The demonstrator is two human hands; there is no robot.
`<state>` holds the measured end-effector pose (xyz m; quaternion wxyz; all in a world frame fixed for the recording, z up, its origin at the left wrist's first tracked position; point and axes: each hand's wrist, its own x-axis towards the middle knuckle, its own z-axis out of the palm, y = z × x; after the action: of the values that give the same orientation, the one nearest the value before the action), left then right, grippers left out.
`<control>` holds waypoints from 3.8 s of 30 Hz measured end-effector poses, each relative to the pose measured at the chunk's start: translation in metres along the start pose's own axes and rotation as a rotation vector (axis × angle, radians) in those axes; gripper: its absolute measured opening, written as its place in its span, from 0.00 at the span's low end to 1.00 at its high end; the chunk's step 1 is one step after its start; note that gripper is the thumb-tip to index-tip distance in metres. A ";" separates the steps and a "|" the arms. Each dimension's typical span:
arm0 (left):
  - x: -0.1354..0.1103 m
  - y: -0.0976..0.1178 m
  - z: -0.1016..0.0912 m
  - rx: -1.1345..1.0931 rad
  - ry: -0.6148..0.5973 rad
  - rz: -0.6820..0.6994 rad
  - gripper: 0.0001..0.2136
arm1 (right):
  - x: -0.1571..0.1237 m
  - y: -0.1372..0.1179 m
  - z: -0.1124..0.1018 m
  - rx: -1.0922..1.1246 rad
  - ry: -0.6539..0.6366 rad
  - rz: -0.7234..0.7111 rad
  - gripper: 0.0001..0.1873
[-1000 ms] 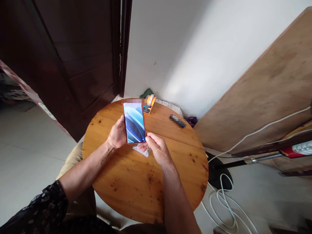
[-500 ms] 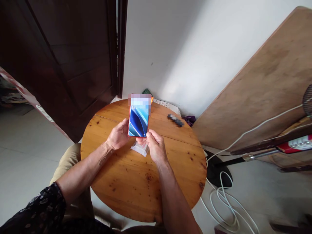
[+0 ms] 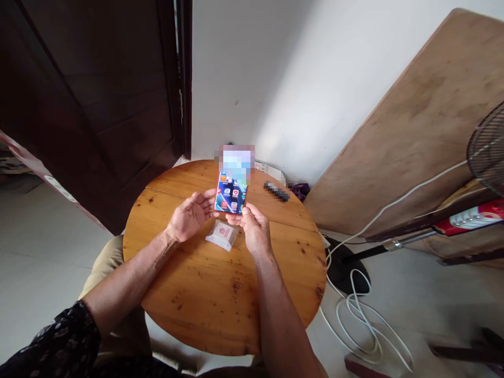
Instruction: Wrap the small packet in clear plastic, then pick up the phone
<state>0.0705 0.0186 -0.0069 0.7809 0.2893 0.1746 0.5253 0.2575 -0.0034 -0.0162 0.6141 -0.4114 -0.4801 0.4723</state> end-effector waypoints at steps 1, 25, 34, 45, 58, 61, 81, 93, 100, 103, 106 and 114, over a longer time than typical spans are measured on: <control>0.000 0.000 0.000 0.005 0.004 0.000 0.19 | 0.001 0.000 -0.001 0.003 0.008 -0.004 0.23; 0.001 -0.003 -0.003 0.015 0.000 -0.006 0.18 | 0.005 -0.002 -0.007 0.006 0.041 0.003 0.23; 0.000 -0.004 -0.003 0.020 -0.013 -0.003 0.19 | 0.007 0.001 -0.009 0.009 0.051 -0.010 0.24; 0.001 -0.005 -0.004 0.021 0.001 -0.011 0.19 | 0.009 0.004 -0.015 -0.005 0.054 0.000 0.23; 0.002 -0.006 -0.009 0.031 0.065 -0.017 0.19 | 0.021 0.023 -0.035 -0.027 0.135 0.014 0.25; 0.002 -0.006 -0.010 0.034 0.070 -0.019 0.19 | 0.024 0.030 -0.041 -0.030 0.153 0.020 0.23; 0.000 -0.017 -0.012 0.364 0.008 0.181 0.19 | 0.021 0.024 -0.034 -0.011 0.067 0.012 0.28; -0.003 -0.019 -0.014 0.546 -0.147 0.240 0.26 | 0.018 0.021 -0.027 -0.005 0.024 0.000 0.28; -0.003 -0.018 -0.016 0.575 -0.199 0.246 0.26 | 0.018 0.022 -0.027 -0.001 0.025 -0.012 0.28; -0.003 -0.018 -0.016 0.581 -0.210 0.250 0.26 | 0.018 0.023 -0.028 0.001 0.025 -0.017 0.27; -0.003 -0.018 -0.017 0.580 -0.215 0.256 0.26 | 0.019 0.023 -0.027 0.011 0.023 -0.020 0.26; -0.004 -0.017 -0.015 0.589 -0.212 0.262 0.26 | 0.019 0.025 -0.026 0.036 0.014 -0.021 0.24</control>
<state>0.0721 0.0139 -0.0293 0.6035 0.5756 0.1979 0.5150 0.2797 0.0189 -0.0420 0.6297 -0.3984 -0.4714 0.4718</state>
